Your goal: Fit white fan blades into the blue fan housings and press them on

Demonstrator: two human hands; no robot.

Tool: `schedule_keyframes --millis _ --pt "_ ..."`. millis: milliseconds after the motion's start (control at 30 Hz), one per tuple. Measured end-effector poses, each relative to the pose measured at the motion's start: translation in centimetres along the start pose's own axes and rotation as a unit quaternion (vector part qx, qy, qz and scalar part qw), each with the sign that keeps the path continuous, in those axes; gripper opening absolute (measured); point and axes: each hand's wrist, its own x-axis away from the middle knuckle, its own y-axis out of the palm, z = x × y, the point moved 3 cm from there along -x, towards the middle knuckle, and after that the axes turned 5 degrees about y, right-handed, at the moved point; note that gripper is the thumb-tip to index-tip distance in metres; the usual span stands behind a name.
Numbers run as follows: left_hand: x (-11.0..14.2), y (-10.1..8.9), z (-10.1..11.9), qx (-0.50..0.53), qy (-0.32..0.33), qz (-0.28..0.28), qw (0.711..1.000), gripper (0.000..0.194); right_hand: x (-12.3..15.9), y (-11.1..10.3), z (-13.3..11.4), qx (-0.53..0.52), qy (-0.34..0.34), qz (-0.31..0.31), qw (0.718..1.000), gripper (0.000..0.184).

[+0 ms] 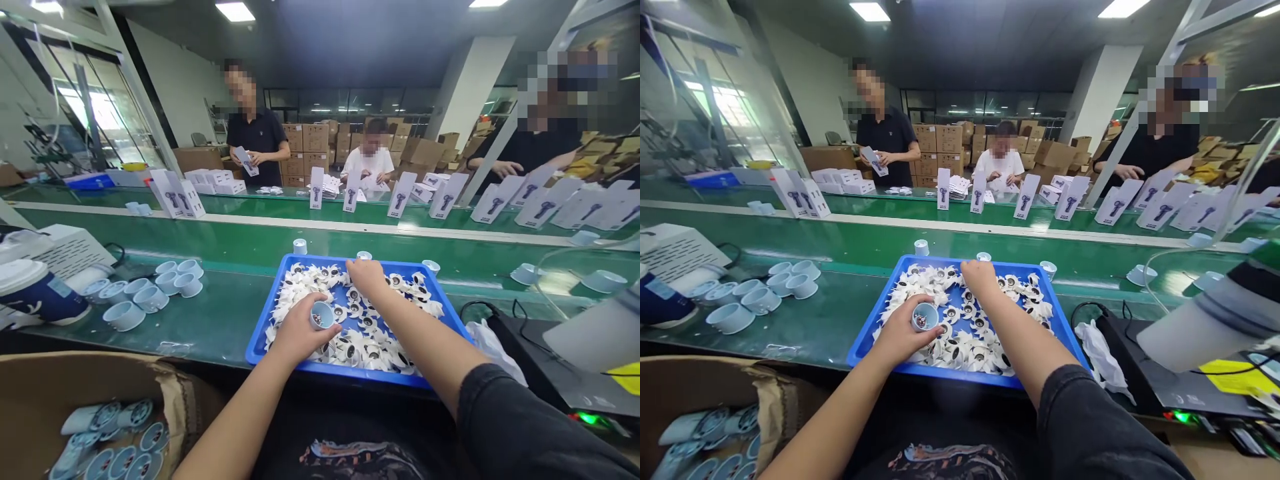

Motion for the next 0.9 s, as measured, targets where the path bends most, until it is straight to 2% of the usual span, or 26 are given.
schedule_keyframes --millis 400,533,633,700,767,833,900 --pt "0.1 0.0 0.6 -0.012 0.015 -0.026 0.999 0.046 0.3 -0.3 -0.3 -0.088 -0.053 0.022 0.994 0.028" --pt "0.2 0.2 0.2 -0.023 0.013 -0.019 0.999 0.046 0.5 -0.4 0.3 -0.156 -0.026 0.026 0.987 0.025" --pt "0.2 0.3 -0.5 -0.022 0.010 0.001 1.000 0.047 0.7 -0.5 1.2 -0.244 0.011 0.029 0.969 0.024" --pt "0.3 0.2 -0.9 -0.014 0.004 0.022 1.000 0.049 1.0 -0.8 2.0 -0.324 0.033 0.033 0.945 0.024" --pt "0.6 -0.1 -0.9 0.000 -0.004 0.044 0.999 0.049 1.8 -1.2 2.8 -0.420 0.042 0.037 0.906 0.024" --pt "1.0 -0.6 -0.7 0.019 -0.007 0.069 0.997 0.050 3.5 -1.5 3.3 -0.529 0.027 0.024 0.848 0.029" --pt "1.7 -0.8 -0.2 0.040 0.004 0.082 0.996 0.055 6.1 -1.6 3.4 -0.635 -0.012 -0.019 0.772 0.037"
